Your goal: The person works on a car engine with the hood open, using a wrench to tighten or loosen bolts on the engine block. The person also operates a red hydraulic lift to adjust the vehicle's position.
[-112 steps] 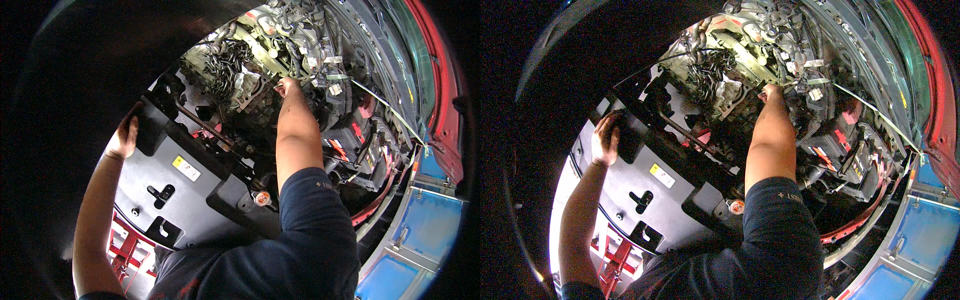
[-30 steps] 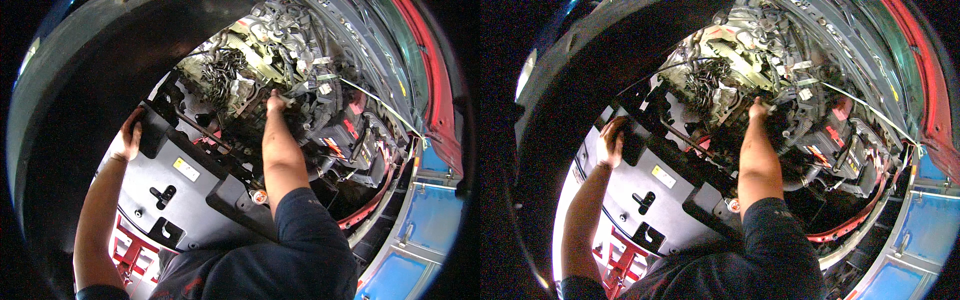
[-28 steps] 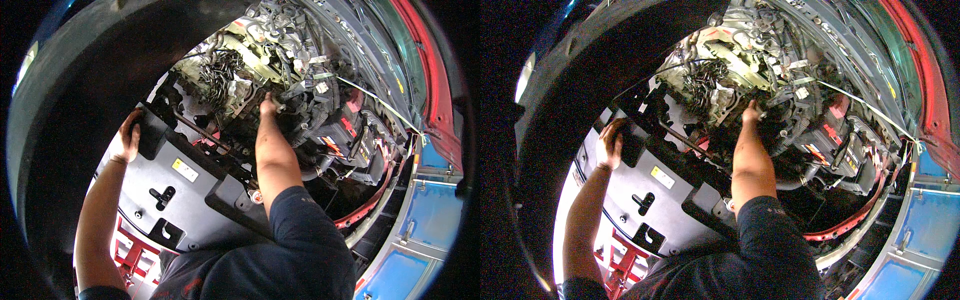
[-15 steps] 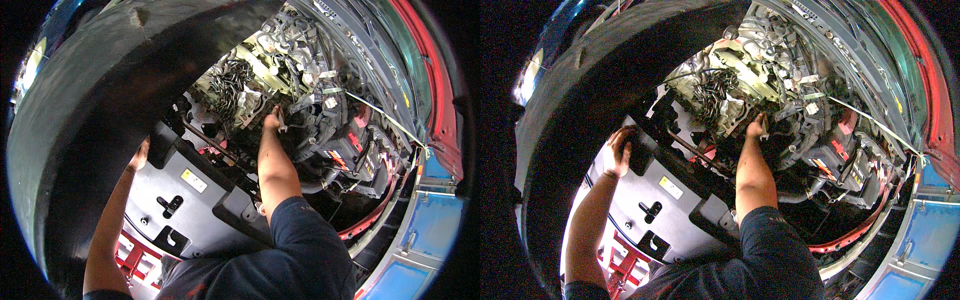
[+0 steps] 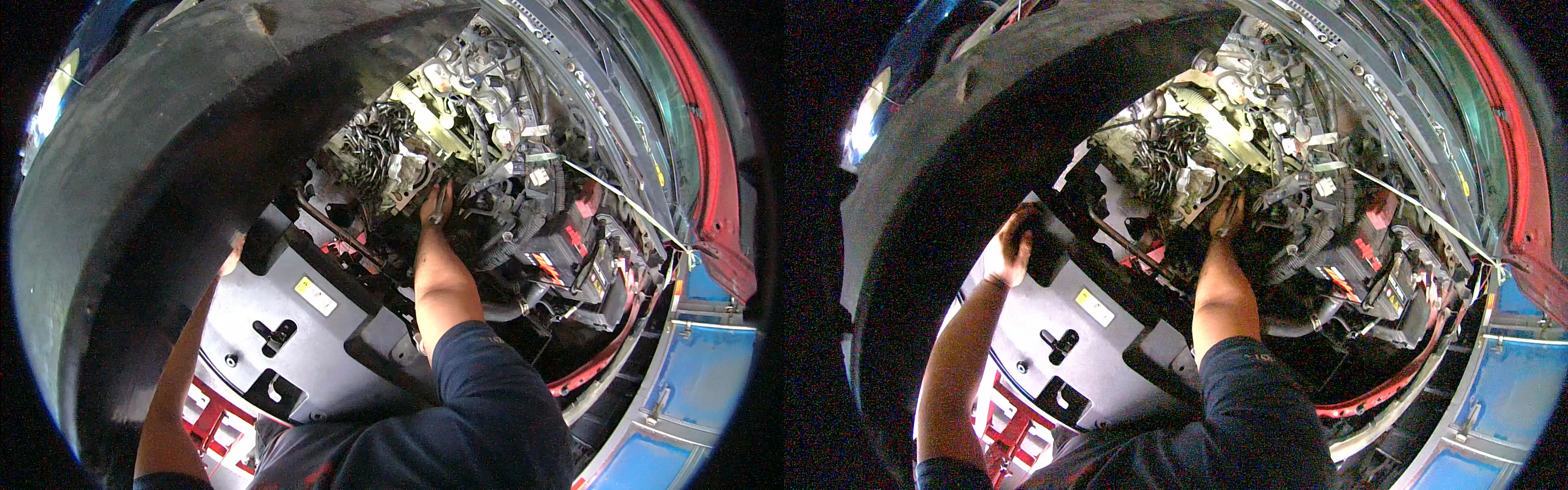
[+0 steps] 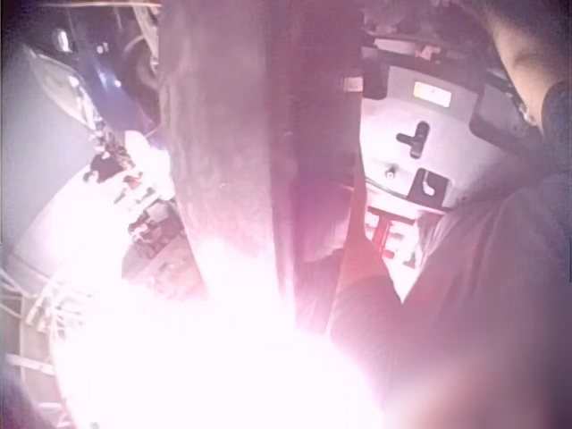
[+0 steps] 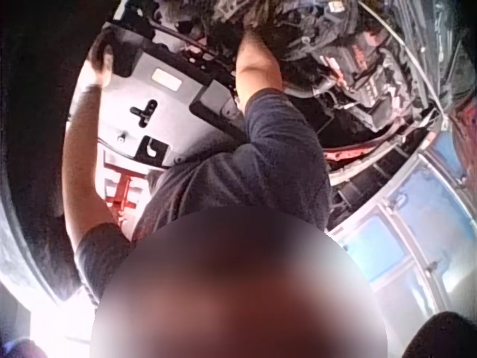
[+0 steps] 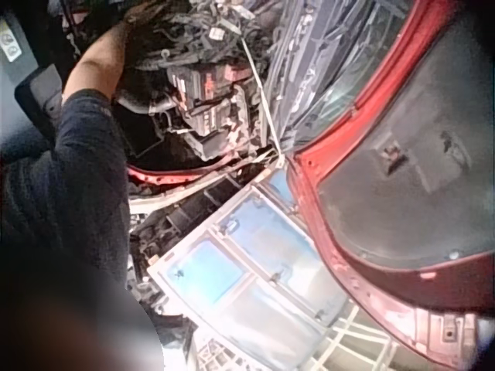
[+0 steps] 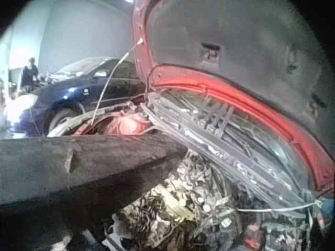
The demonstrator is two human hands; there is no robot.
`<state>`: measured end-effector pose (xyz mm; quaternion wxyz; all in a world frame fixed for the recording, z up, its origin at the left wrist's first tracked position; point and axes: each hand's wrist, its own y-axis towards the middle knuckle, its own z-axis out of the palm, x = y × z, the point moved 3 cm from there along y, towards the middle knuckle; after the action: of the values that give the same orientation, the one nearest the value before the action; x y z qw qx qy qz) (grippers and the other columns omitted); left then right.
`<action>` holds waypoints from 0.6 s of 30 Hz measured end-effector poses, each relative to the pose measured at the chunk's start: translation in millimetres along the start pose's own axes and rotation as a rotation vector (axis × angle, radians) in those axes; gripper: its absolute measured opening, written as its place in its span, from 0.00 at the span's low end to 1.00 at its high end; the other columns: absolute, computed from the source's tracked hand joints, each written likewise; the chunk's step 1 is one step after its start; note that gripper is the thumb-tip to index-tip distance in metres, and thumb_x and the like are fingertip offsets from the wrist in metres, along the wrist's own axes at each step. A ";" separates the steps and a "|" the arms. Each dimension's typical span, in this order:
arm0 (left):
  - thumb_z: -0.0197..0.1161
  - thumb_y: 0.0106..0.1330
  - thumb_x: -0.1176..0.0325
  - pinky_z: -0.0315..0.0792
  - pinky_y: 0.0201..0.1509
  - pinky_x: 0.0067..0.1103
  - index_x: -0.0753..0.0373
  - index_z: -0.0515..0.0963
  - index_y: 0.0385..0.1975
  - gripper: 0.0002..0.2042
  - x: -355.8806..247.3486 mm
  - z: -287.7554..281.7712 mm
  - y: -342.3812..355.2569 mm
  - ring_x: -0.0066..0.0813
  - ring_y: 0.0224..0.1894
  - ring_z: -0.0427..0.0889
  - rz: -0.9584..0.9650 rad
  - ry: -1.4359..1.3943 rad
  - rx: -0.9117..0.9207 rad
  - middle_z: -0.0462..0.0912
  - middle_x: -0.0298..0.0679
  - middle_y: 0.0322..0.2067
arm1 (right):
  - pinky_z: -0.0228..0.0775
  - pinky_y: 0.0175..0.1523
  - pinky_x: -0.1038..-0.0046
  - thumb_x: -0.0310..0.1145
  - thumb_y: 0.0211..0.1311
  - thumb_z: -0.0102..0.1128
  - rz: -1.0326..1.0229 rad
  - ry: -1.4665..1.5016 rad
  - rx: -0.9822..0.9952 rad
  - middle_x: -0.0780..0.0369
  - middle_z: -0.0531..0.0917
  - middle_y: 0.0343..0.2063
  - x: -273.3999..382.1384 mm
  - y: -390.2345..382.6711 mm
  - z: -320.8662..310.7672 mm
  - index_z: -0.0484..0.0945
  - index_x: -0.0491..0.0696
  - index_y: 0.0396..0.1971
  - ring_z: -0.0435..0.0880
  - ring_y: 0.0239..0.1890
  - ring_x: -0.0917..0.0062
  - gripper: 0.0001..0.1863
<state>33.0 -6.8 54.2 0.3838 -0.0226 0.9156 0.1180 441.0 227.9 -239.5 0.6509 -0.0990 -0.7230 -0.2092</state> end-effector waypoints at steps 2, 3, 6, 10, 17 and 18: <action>0.50 0.61 0.73 0.64 0.62 0.28 0.67 0.73 0.51 0.17 -1.0 0.6 0.0 0.45 0.57 0.73 -0.081 -0.030 0.028 0.75 0.50 0.53 | 0.67 0.55 0.72 0.32 0.67 0.52 0.171 0.131 -0.052 0.51 0.73 0.54 2.8 -3.4 0.5 0.64 0.43 0.62 0.75 0.52 0.68 0.24; 0.51 0.61 0.72 0.64 0.62 0.29 0.67 0.73 0.50 0.17 -1.4 2.3 0.2 0.45 0.57 0.73 -0.045 0.012 0.015 0.75 0.50 0.52 | 0.66 0.55 0.72 0.32 0.66 0.53 0.166 0.103 -0.071 0.50 0.75 0.53 8.8 -3.6 -0.4 0.65 0.43 0.61 0.75 0.53 0.66 0.24; 0.51 0.60 0.71 0.65 0.62 0.30 0.67 0.73 0.50 0.17 8.7 3.9 -1.0 0.47 0.56 0.73 0.028 0.127 -0.019 0.76 0.50 0.51 | 0.67 0.55 0.69 0.33 0.65 0.55 -0.150 -0.260 -0.200 0.51 0.79 0.48 35.1 4.6 4.2 0.72 0.39 0.54 0.77 0.51 0.65 0.20; 0.53 0.58 0.70 0.65 0.61 0.33 0.66 0.74 0.48 0.17 33.2 11.8 -3.5 0.49 0.55 0.74 -0.100 -0.213 -0.049 0.77 0.49 0.50 | 0.70 0.53 0.67 0.33 0.63 0.58 -0.031 -0.072 -0.143 0.51 0.81 0.44 36.7 16.9 1.1 0.75 0.39 0.50 0.79 0.46 0.66 0.18; 0.53 0.58 0.69 0.66 0.59 0.35 0.67 0.75 0.47 0.17 23.0 13.2 -7.6 0.51 0.52 0.75 0.084 0.133 -0.123 0.78 0.50 0.49 | 0.71 0.47 0.70 0.28 0.60 0.60 0.003 0.125 -0.149 0.59 0.79 0.39 42.3 18.4 -4.5 0.71 0.43 0.55 0.77 0.41 0.73 0.22; 0.52 0.58 0.69 0.66 0.59 0.35 0.67 0.75 0.47 0.17 21.2 12.2 -6.4 0.51 0.52 0.75 0.092 0.147 -0.119 0.78 0.50 0.49 | 0.70 0.46 0.69 0.32 0.59 0.61 0.139 0.109 -0.116 0.59 0.80 0.37 43.0 16.0 -4.6 0.71 0.43 0.54 0.77 0.39 0.72 0.23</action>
<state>27.4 -9.0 29.7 0.3078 -0.0120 0.9326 0.1878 446.1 234.6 -194.1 0.6954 -0.1750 -0.6647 -0.2098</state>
